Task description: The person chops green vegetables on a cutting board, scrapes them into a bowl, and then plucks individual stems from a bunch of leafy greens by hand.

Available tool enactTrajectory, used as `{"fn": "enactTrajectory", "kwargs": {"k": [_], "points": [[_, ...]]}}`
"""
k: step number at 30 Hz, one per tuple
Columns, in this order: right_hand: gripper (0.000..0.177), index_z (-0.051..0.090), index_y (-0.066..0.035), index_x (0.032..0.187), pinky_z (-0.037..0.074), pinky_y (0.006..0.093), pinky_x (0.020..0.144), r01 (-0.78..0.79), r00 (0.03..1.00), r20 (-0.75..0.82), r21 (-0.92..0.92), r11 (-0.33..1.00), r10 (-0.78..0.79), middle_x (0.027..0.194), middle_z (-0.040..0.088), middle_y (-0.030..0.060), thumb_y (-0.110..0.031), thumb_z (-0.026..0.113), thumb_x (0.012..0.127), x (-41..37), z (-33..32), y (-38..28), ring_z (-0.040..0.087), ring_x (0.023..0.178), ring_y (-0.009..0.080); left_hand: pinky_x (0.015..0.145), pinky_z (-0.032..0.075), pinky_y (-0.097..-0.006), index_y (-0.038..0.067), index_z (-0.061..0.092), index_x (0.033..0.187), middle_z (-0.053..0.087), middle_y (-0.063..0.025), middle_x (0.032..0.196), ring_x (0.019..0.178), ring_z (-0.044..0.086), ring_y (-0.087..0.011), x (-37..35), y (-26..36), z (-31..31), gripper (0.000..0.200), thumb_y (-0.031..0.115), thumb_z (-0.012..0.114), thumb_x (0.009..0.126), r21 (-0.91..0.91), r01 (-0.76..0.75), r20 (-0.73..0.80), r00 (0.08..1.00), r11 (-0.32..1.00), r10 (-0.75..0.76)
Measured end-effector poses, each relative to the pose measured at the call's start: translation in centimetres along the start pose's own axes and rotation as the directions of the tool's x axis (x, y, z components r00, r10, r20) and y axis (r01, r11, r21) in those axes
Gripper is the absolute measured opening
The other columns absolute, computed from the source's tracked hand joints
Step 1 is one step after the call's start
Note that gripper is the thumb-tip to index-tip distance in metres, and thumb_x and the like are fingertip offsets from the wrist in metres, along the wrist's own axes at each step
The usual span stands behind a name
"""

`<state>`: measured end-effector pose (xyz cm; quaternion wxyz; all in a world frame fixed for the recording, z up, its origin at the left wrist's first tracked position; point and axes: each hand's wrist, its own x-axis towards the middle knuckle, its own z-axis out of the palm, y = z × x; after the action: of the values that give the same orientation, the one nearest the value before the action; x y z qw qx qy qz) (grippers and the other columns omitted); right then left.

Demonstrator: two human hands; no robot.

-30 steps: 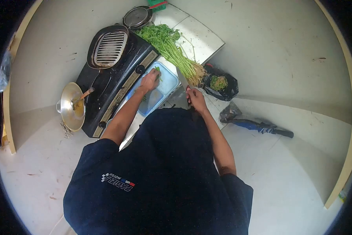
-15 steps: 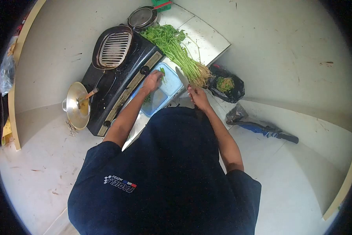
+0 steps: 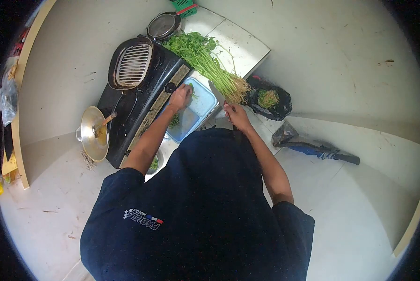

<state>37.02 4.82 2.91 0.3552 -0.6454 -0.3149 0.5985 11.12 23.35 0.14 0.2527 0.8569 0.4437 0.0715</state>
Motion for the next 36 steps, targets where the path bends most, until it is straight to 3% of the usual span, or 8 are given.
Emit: {"fn": "enactTrajectory", "kwargs": {"k": [2, 8, 11, 17, 20, 30, 33, 36], "points": [[0.038, 0.065, -0.003, 0.102, 0.042, 0.0251, 0.05, 0.013, 1.0, 0.004, -0.008, 1.0, -0.013, 0.079, 0.06, 0.0004, -0.039, 0.053, 0.105, 0.1, 0.0, 0.0, 0.056, 0.061, 0.0079, 0.081, 0.054, -0.0532, 0.009, 0.063, 0.096, 0.061, -0.0184, 0.104, 0.094, 0.065, -0.0432, -0.1, 0.6, -0.5, 0.008, 0.007, 0.058, 0.09, -0.028, -0.002, -0.033, 0.999, 1.0, 0.001], [0.038, 0.065, -0.003, 0.099, 0.042, 0.0252, 0.051, 0.009, 1.0, -0.005, 0.005, 1.0, -0.009, 0.079, 0.06, 0.0003, -0.039, 0.054, 0.104, 0.4, 0.3, -0.4, 0.056, 0.061, 0.008, 0.083, 0.055, -0.0516, 0.01, 0.064, 0.104, 0.059, -0.0189, 0.111, 0.095, 0.065, -0.0446, 0.0, 0.4, -0.3, 0.017, 0.006, 0.058, 0.089, 0.075, 0.023, 0.096, 0.995, 0.997, -0.031], [0.036, 0.064, -0.003, 0.098, 0.041, 0.0251, 0.051, 0.014, 1.0, -0.001, 0.023, 1.0, -0.014, 0.079, 0.06, 0.0002, -0.037, 0.055, 0.104, 0.8, 0.3, -0.7, 0.055, 0.061, 0.008, 0.084, 0.055, -0.0505, 0.011, 0.065, 0.108, 0.058, -0.0181, 0.114, 0.097, 0.065, -0.0433, 0.3, -0.5, 0.5, 0.022, 0.006, 0.058, 0.088, 0.005, -0.121, -0.032, 0.992, 0.993, 0.122], [0.034, 0.064, -0.003, 0.097, 0.041, 0.0247, 0.051, 0.038, 0.999, -0.004, 0.021, 0.999, -0.038, 0.078, 0.059, -0.0003, -0.035, 0.056, 0.103, 1.4, 0.4, -1.3, 0.055, 0.061, 0.0079, 0.085, 0.055, -0.0495, 0.011, 0.065, 0.109, 0.058, -0.0158, 0.111, 0.101, 0.064, -0.0395, 0.7, -0.1, 0.0, 0.026, 0.003, 0.058, 0.085, 0.037, -0.121, 0.15, 0.982, 0.992, 0.114], [0.034, 0.064, -0.003, 0.099, 0.041, 0.0241, 0.051, 0.053, 0.999, 0.001, 0.046, 0.998, -0.053, 0.078, 0.058, -0.0005, -0.036, 0.056, 0.103, 1.8, 0.4, -1.2, 0.054, 0.062, 0.0076, 0.085, 0.054, -0.0488, 0.01, 0.064, 0.108, 0.058, -0.0155, 0.109, 0.1, 0.063, -0.0393, 0.4, 0.6, -0.5, 0.026, 0.002, 0.059, 0.084, 0.054, -0.148, 0.159, 0.978, 0.988, 0.138], [0.037, 0.066, -0.001, 0.097, 0.049, 0.0279, 0.061, 0.033, 0.999, -0.036, 0.026, 0.999, -0.032, 0.077, 0.061, 0.0017, -0.036, 0.056, 0.103, 2.2, 0.1, -1.8, 0.058, 0.064, 0.0119, 0.091, 0.051, -0.0482, 0.004, 0.061, 0.108, 0.058, -0.0173, 0.108, 0.106, 0.059, -0.0403, -1.1, 1.3, -0.5, 0.027, 0.002, 0.067, 0.081, -0.11, -0.096, 0.033, 0.994, 0.989, 0.101], [0.034, 0.064, -0.005, 0.097, 0.043, 0.0252, 0.052, 0.052, 0.998, -0.022, -0.036, 0.998, -0.053, 0.079, 0.059, -0.001, -0.037, 0.055, 0.103, 2.4, 0.1, -1.6, 0.055, 0.063, 0.0081, 0.09, 0.05, -0.0485, 0.003, 0.061, 0.105, 0.059, -0.0181, 0.105, 0.104, 0.058, -0.0412, -1.2, 1.1, 0.1, 0.025, 0.004, 0.069, 0.082, -0.081, -0.095, -0.028, 0.995, 0.992, 0.093], [0.033, 0.063, -0.005, 0.095, 0.043, 0.025, 0.052, 0.058, 0.998, -0.04, 0.008, 0.998, -0.058, 0.078, 0.06, -0.0009, -0.037, 0.055, 0.103, 2.5, 0.3, -1.7, 0.056, 0.063, 0.0083, 0.088, 0.05, -0.0487, 0.001, 0.063, 0.101, 0.06, -0.0192, 0.101, 0.1, 0.058, -0.0419, -1.3, 1.3, 0.7, 0.02, 0.004, 0.069, 0.082, -0.069, -0.094, -0.066, 0.994, 0.993, 0.09]]}}
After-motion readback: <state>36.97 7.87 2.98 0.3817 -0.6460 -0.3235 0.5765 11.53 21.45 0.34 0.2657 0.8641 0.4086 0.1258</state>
